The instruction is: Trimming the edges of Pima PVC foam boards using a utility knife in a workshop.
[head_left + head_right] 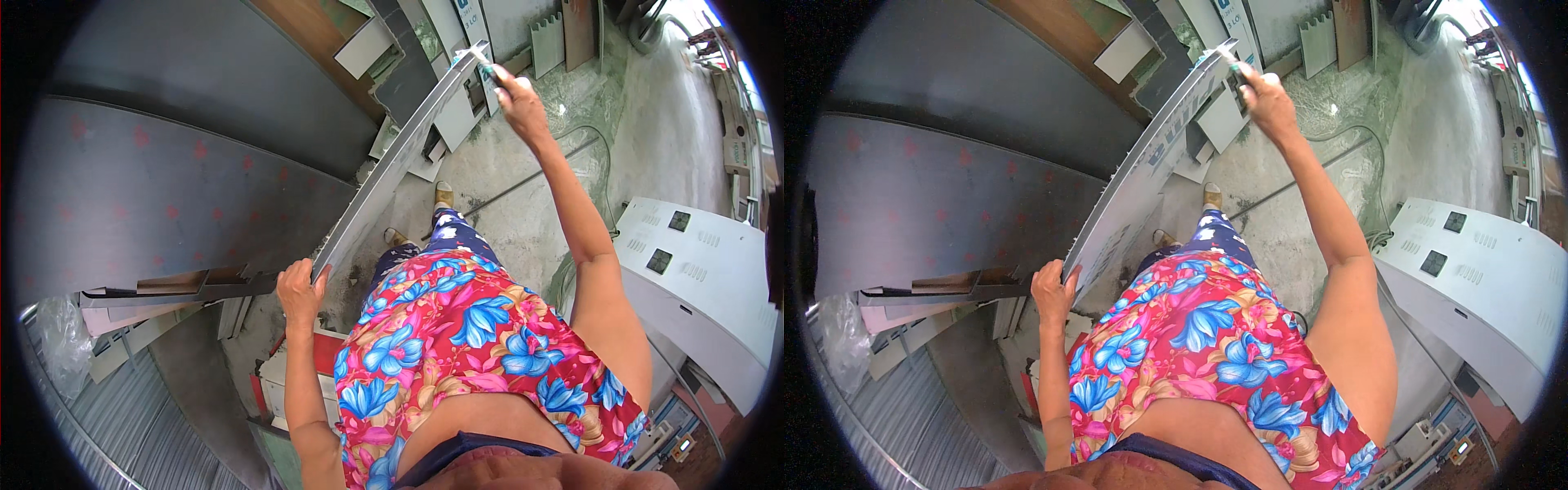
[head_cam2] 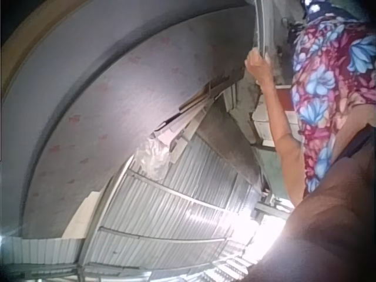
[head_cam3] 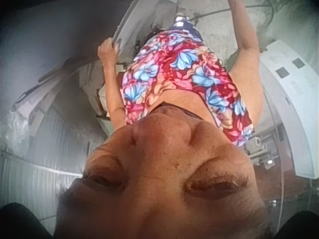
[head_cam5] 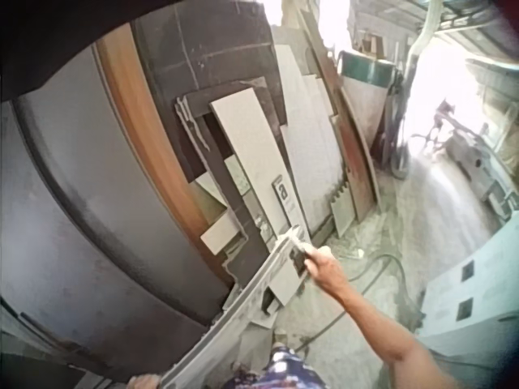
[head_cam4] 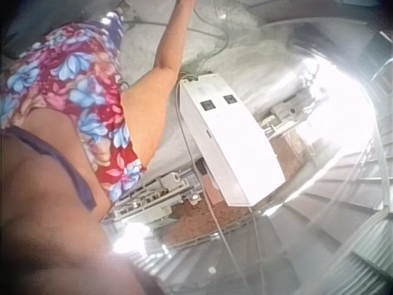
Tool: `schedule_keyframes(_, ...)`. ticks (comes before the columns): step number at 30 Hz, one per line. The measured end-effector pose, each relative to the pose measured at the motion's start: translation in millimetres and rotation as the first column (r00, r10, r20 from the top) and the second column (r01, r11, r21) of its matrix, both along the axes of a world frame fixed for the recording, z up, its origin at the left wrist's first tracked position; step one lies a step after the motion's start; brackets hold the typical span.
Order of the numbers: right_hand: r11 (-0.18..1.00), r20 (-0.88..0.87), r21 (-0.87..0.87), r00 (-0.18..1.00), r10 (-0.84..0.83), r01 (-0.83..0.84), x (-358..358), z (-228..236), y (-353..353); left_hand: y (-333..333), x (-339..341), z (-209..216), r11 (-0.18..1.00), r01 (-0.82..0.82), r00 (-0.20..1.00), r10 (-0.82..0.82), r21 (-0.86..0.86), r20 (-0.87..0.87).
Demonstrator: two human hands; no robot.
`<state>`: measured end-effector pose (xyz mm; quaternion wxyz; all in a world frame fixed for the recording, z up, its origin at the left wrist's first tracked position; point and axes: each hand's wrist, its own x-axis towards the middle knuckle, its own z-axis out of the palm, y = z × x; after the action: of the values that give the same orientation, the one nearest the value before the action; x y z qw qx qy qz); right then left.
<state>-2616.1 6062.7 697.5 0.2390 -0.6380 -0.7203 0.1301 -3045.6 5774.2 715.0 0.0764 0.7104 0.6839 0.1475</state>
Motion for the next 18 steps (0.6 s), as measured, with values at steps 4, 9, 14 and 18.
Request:
schedule_keyframes(4,0.986,-0.122,0.162,0.993,-0.011,0.031,16.1,-13.4,4.2,2.6,-1.5,5.5,1.0,-0.006,1.0,0.006,0.006,-0.003)
schedule_keyframes(9,0.957,-0.205,0.166,0.941,0.27,-0.238,-57.3,13.2,-36.3,4.5,-11.3,-2.3,0.999,-0.024,1.0,0.024,-0.022,-0.009)
schedule_keyframes(14,0.877,-0.252,-0.036,0.853,0.456,-0.48,-140.9,12.2,-85.9,29.9,-16.5,-30.5,1.0,0.006,1.0,-0.006,-0.005,0.001)
schedule_keyframes(18,0.825,-0.166,0.099,0.808,0.565,-0.556,-200.7,-5.9,-86.1,58.2,-19.4,-43.7,0.999,0.052,0.999,-0.052,0.009,0.015)
